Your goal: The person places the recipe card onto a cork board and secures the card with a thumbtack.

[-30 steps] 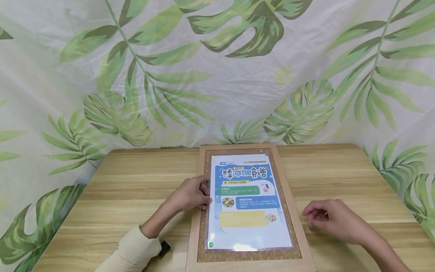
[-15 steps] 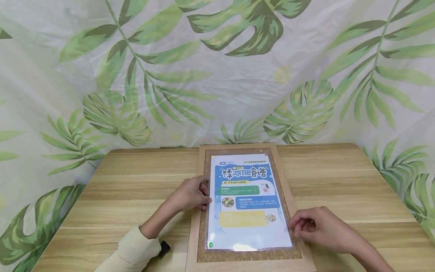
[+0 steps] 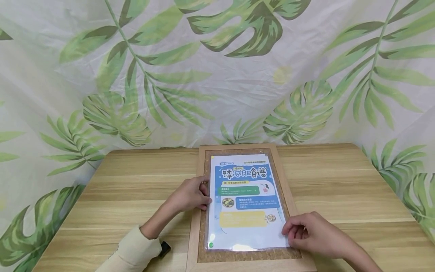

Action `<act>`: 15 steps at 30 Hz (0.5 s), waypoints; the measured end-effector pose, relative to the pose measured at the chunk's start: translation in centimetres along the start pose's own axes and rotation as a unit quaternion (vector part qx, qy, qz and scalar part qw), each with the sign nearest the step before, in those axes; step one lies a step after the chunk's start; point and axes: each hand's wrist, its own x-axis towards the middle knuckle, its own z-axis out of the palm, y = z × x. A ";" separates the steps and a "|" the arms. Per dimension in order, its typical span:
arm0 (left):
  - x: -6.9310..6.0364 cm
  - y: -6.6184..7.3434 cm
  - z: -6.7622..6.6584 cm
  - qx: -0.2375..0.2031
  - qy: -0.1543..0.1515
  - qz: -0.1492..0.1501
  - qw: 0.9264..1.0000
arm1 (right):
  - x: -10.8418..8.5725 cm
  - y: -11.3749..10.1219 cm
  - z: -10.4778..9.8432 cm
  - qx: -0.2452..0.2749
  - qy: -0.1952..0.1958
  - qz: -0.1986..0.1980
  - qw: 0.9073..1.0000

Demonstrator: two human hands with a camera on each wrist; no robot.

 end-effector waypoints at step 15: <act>0.0 -0.1 0.0 0.004 0.000 -0.001 1.000 | 0.3 0.0 0.9 0.004 -0.010 0.026 1.000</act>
